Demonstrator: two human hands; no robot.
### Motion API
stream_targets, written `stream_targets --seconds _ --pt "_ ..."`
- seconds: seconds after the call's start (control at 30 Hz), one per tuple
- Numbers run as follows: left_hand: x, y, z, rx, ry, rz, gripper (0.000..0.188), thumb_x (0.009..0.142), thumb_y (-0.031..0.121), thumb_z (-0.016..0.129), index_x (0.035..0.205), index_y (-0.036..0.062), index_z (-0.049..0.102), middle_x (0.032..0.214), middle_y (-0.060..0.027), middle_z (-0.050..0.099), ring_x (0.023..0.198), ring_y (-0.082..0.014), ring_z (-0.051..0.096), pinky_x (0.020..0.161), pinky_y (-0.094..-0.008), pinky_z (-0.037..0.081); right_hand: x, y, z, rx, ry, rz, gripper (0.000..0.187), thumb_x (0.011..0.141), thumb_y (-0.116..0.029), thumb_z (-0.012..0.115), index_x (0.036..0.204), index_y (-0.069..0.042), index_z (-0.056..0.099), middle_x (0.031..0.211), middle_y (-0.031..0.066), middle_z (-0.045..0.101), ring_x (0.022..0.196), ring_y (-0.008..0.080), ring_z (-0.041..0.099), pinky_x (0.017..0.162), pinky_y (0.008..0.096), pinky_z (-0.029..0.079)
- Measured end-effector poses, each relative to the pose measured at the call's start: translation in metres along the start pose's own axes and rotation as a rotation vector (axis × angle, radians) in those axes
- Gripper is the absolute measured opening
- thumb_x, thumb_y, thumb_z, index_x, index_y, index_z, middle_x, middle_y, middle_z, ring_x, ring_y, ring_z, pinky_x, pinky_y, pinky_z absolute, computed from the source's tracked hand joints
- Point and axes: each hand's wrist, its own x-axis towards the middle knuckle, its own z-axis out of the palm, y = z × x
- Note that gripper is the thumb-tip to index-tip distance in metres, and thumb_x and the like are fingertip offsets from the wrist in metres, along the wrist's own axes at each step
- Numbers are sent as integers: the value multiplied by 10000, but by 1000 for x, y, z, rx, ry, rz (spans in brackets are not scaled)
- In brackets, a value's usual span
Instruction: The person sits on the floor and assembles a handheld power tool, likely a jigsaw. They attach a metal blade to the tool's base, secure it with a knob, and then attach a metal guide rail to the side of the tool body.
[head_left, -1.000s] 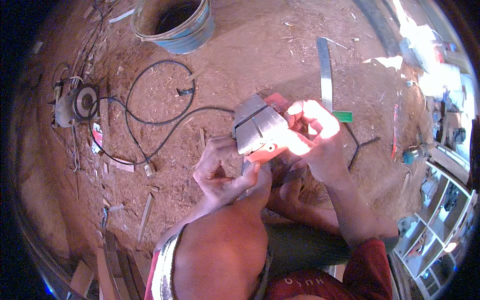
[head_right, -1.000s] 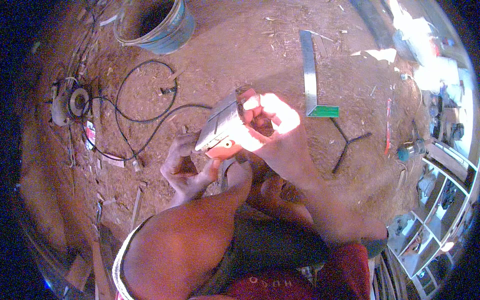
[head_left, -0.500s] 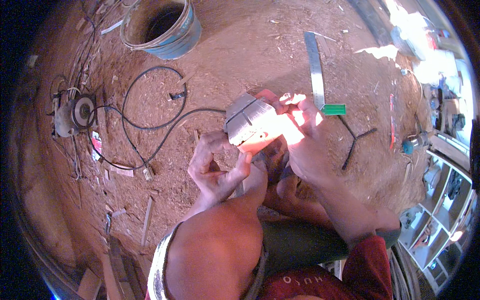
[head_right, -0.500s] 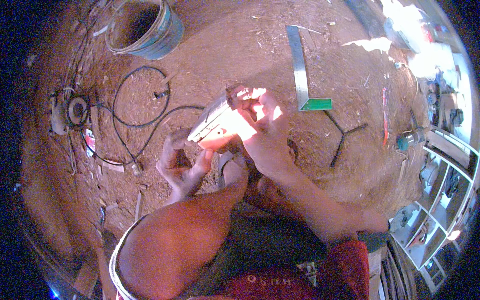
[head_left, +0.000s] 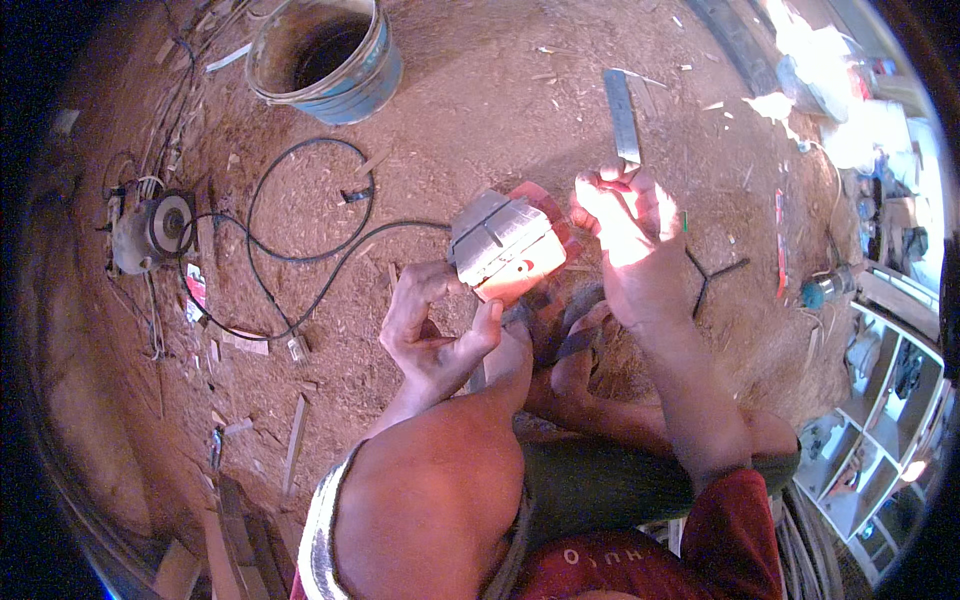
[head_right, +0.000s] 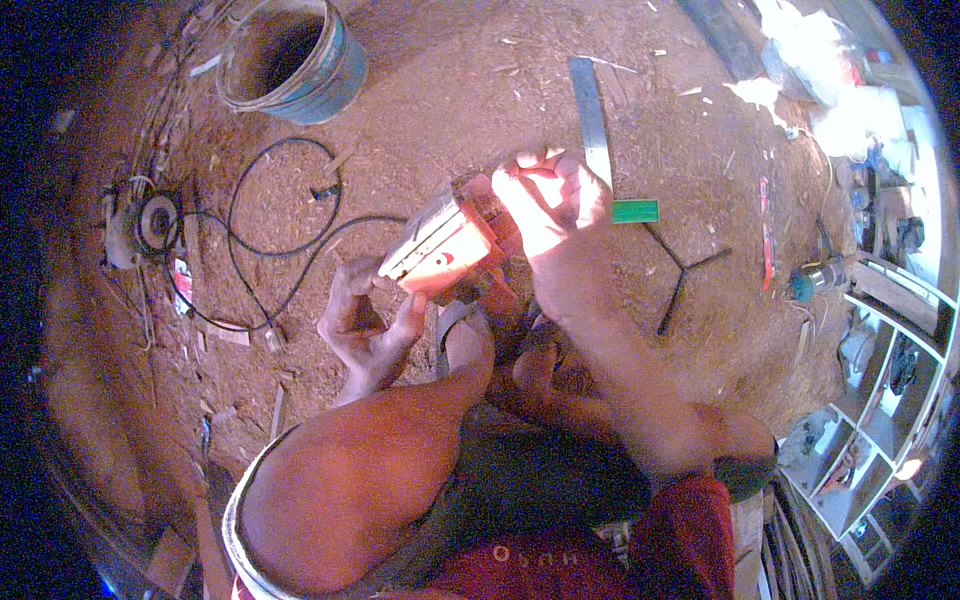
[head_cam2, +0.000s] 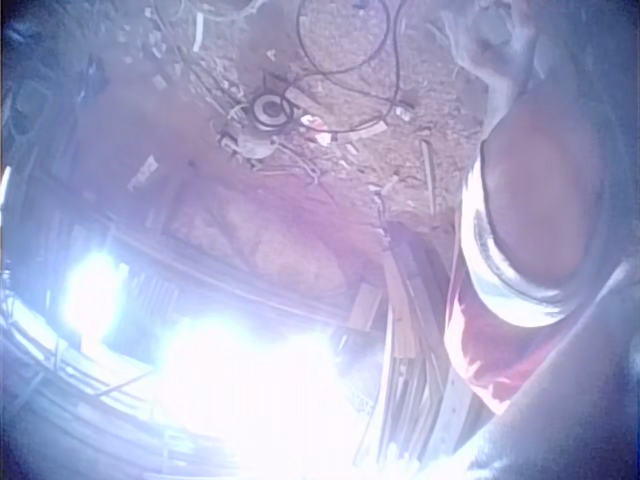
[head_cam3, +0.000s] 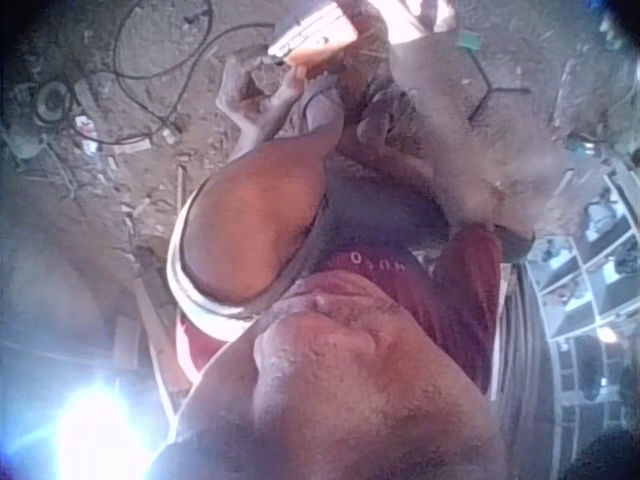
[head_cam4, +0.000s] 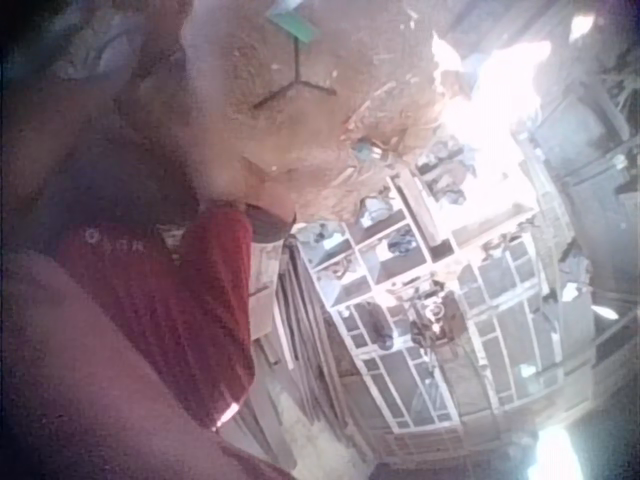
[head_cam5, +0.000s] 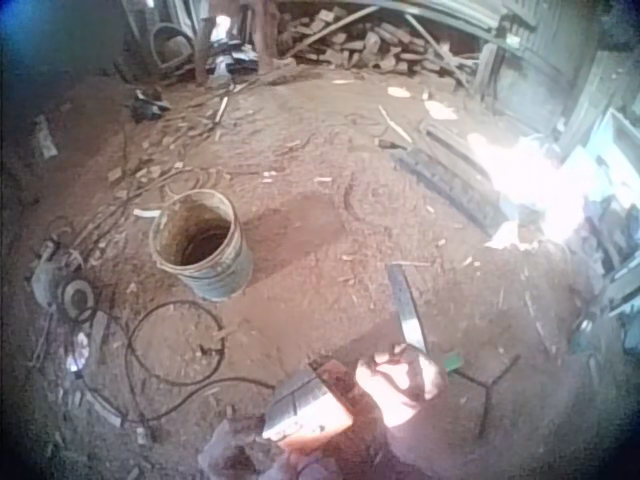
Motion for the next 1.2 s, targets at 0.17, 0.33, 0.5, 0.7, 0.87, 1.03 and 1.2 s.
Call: stream_targets --seconds 0.17,0.33,0.5,0.7,0.87,1.03,1.2 --pt "-1 -1 0 -27 5 -30 319 679 128 824 907 4 638 932 -138 662 877 -233 627 790 -356 488 -1 -13 -2 -79 -264 69 225 885 -12 639 1103 0 588 1011 75 653 946 152 635 802 275 523" --pt "1 1 -1 18 6 16 327 680 125 834 914 -3 646 940 -150 666 886 -240 632 785 -353 491 1 -15 -15 -354 -506 49 222 851 16 668 1070 15 634 1039 96 667 953 140 643 826 281 547" --pt "1 2 1 -13 21 24 330 685 109 834 936 -4 652 963 -153 664 890 -243 636 777 -347 494 10 -21 -19 -480 -581 -80 157 826 -11 699 973 33 666 940 81 684 857 136 666 723 259 564" --pt "4 4 -1 54 -11 86 340 697 91 832 978 3 664 978 -158 659 896 -249 637 774 -344 498 12 -21 -20 -546 -561 -214 176 828 -123 712 959 -7 698 893 87 710 832 149 688 713 276 565" --pt "3 4 -4 69 -26 59 349 698 92 838 991 -4 674 977 -155 660 893 -247 637 775 -342 500 7 -26 -15 -505 -514 -140 200 832 -131 703 987 -6 687 895 92 719 834 140 687 724 278 561" --pt "3 4 -3 41 -13 41 352 691 87 840 986 -11 676 972 -153 662 893 -246 636 775 -345 503 7 -24 -13 -528 -509 -206 203 836 -136 702 989 -6 676 903 100 722 816 133 692 725 283 564" --pt "1 1 -3 20 0 31 349 686 67 835 986 -12 675 964 -151 666 894 -245 637 780 -351 502 5 -28 -10 -590 -508 -216 207 828 -141 716 976 -2 677 894 100 721 806 146 701 712 284 567"
